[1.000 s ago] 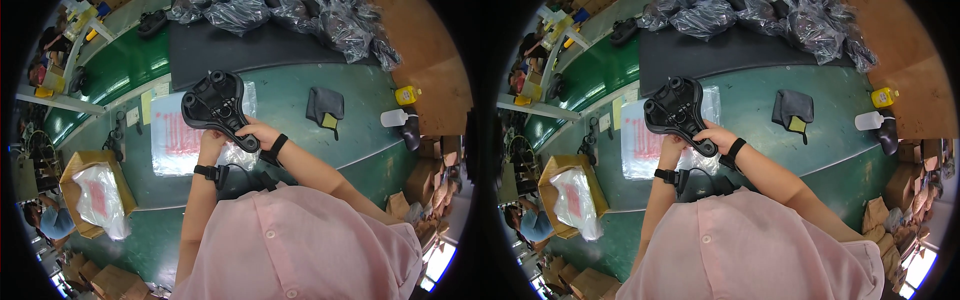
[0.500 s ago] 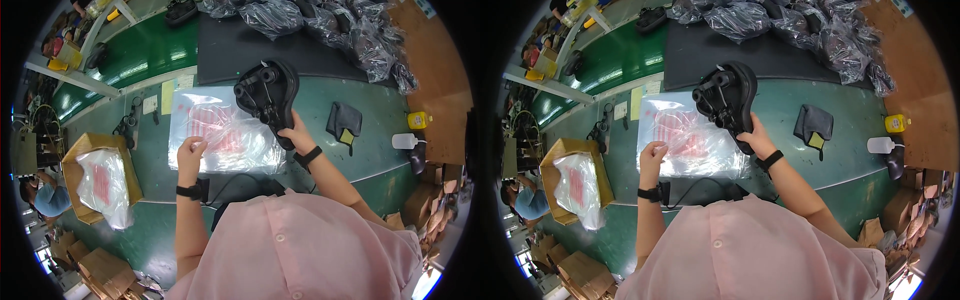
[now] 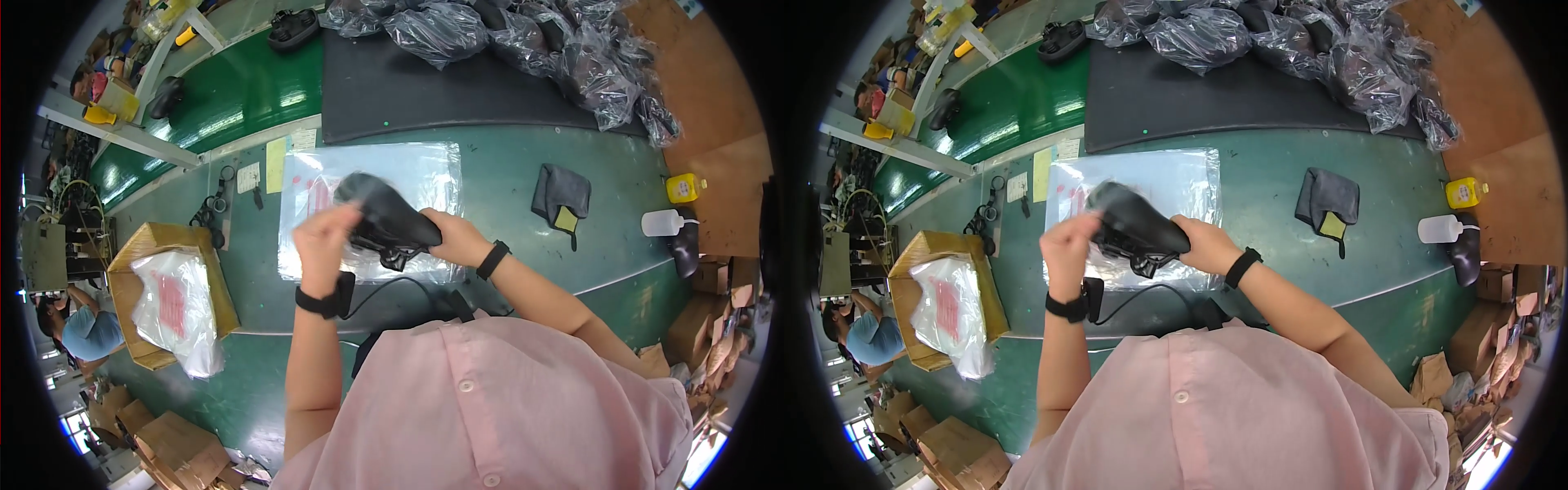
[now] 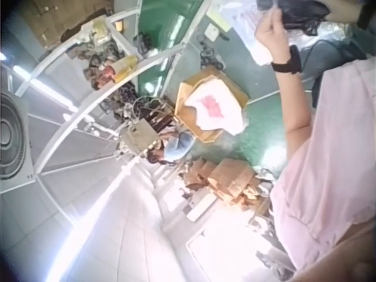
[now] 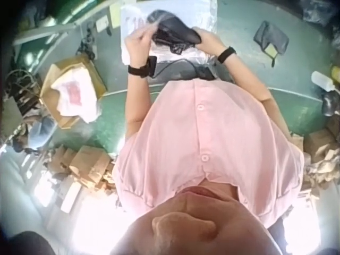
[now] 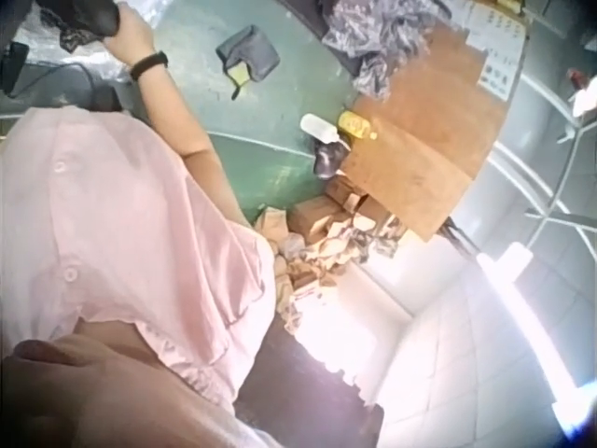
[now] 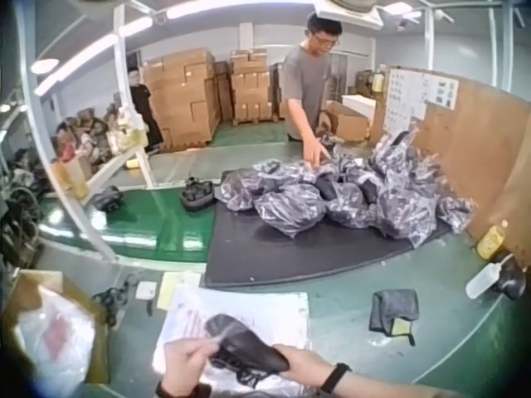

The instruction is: Cleaning and packing bicycle seats into plastic bags at a factory workstation.

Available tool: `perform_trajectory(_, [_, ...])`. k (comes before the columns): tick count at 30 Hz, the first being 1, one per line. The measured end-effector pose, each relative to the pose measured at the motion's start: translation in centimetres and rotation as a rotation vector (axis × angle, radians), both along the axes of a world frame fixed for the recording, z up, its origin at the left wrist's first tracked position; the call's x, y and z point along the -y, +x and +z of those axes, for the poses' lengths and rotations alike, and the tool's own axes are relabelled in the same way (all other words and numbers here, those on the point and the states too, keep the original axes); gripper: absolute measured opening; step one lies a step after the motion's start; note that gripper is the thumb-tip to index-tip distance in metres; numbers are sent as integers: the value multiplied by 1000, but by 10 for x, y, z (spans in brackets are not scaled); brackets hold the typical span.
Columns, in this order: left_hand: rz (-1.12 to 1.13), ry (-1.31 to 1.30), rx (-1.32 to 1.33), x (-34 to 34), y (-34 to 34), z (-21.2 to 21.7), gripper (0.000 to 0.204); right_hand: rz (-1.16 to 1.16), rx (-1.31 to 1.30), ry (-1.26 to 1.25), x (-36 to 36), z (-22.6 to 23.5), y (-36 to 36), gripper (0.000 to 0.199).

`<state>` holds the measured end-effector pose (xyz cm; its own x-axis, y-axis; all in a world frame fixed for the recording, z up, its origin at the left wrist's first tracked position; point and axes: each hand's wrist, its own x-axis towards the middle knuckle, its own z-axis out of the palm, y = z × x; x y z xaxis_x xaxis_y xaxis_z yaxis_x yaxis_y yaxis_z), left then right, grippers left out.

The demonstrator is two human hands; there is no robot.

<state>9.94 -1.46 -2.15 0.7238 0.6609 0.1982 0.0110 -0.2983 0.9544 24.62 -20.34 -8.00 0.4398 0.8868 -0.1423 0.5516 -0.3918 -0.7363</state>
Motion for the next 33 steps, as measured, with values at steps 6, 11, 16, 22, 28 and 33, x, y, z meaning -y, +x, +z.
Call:
perform_trajectory(6, [-188,488,-242,37,-19,19,17,-311,-939,139,18,2,12,43])
perform_trajectory(11, [-688,845,-92,126,3,53,28,-473,-923,179,29,14,9,67])
perform_trajectory(16, [-697,787,142,180,74,75,28,-241,-145,69,50,-30,31,74])
perform_trajectory(22, [-764,369,-156,108,59,86,36,-486,-709,239,55,48,118,39])
perform_trajectory(28, [-128,376,-559,-175,25,73,24,-774,-846,742,1,87,283,33])
perform_trajectory(33, [225,28,-550,-352,40,39,36,-926,-531,477,-91,47,350,69])
